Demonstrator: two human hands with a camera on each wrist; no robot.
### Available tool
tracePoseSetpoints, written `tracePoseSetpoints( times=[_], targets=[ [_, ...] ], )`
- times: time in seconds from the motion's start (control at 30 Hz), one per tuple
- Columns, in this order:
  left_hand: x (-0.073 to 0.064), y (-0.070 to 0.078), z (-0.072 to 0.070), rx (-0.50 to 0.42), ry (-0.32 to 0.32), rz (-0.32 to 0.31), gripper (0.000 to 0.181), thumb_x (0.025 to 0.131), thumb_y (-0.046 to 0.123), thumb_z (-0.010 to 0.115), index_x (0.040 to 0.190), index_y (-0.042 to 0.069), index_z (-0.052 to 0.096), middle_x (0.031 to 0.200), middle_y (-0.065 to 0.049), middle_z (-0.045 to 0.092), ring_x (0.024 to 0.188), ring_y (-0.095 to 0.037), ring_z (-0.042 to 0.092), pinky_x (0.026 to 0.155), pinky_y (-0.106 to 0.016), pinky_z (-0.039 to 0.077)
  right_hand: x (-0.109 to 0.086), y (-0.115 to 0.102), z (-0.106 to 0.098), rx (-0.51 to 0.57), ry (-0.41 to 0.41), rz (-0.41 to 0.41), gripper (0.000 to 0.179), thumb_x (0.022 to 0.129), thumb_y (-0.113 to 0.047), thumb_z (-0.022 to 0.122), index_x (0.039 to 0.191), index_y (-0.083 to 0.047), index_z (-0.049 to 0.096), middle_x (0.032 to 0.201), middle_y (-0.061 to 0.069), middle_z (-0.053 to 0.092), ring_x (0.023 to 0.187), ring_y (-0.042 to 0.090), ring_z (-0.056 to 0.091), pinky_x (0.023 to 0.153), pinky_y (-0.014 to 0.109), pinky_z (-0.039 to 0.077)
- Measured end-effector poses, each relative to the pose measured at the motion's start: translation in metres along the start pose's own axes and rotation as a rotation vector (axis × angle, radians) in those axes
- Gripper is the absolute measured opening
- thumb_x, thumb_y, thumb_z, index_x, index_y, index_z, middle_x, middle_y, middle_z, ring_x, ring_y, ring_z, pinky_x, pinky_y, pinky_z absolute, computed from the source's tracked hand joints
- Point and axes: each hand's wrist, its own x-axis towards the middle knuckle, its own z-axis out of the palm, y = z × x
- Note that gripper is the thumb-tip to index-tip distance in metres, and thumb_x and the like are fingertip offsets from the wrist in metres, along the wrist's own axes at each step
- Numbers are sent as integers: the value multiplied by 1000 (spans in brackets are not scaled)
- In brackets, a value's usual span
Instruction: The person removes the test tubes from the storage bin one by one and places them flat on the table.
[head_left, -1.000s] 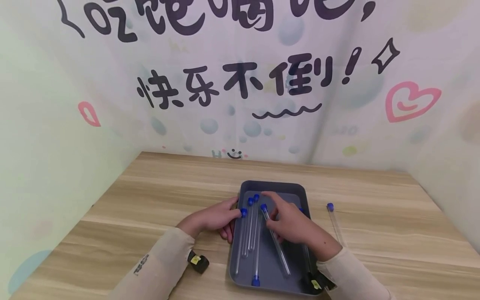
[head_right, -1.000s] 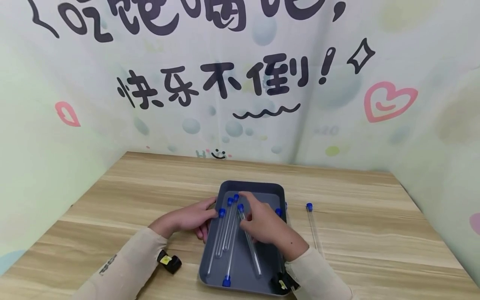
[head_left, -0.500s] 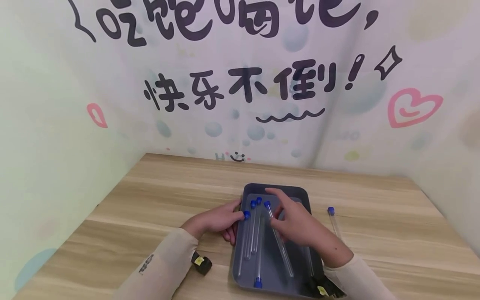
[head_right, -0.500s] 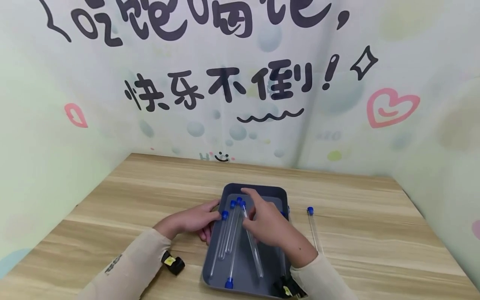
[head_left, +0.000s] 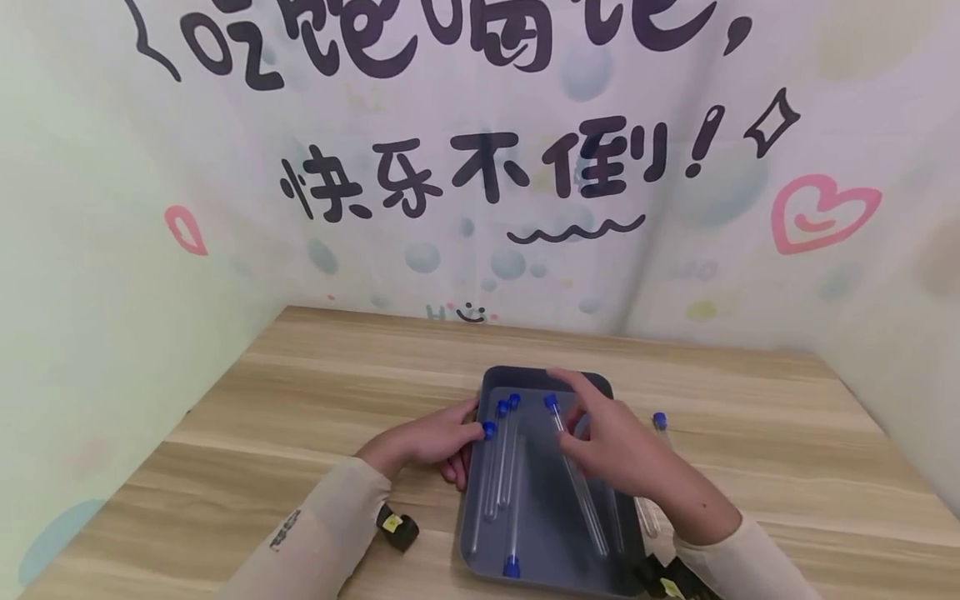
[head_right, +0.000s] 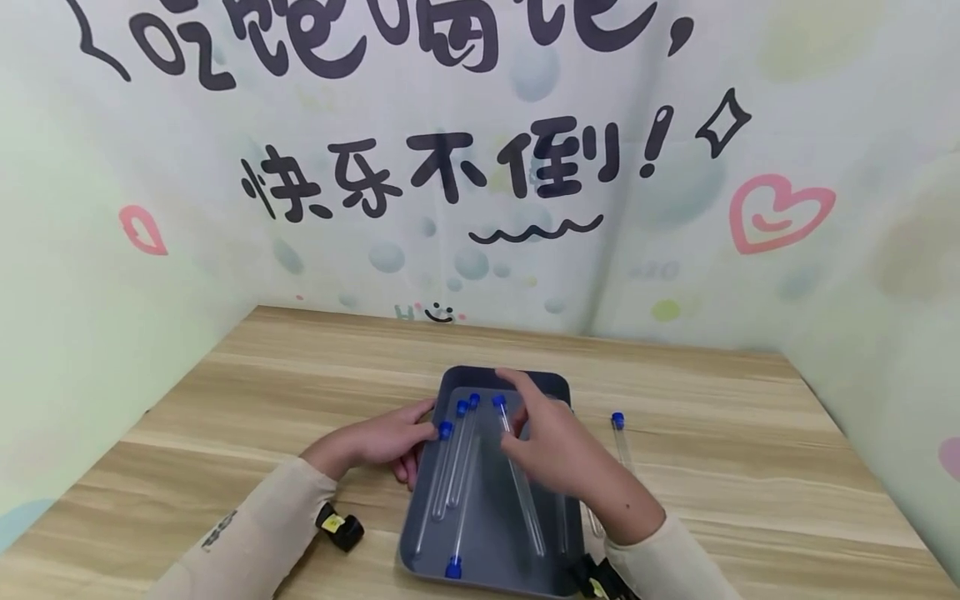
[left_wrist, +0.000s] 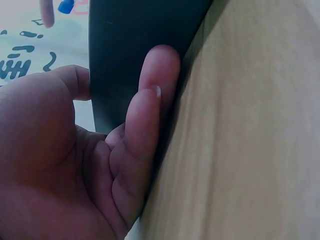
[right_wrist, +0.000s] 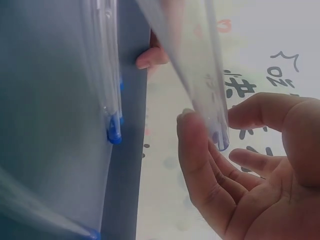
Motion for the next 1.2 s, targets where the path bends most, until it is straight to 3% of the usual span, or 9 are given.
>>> tracePoseSetpoints(
  times=[0.43,1.2],
  targets=[
    [1,-1,-1,-12,-9,5,62,97,25,41,153,19,13,66,-15,65,51,-23,65,45,-30,53,-8,7,-6,54,-11,12,71,90,-10,58,147,-35,23,95,10,60,50,20,58,47,35,50],
    [2,-1,0,-16,-11,-1,65,97,24,41,154,22,10,64,-16,64,50,-22,65,44,-30,53,-14,13,-18,49,8,-4,68,91,-12,58,146,-33,25,93,7,60,51,19,58,48,35,51]
  ],
)
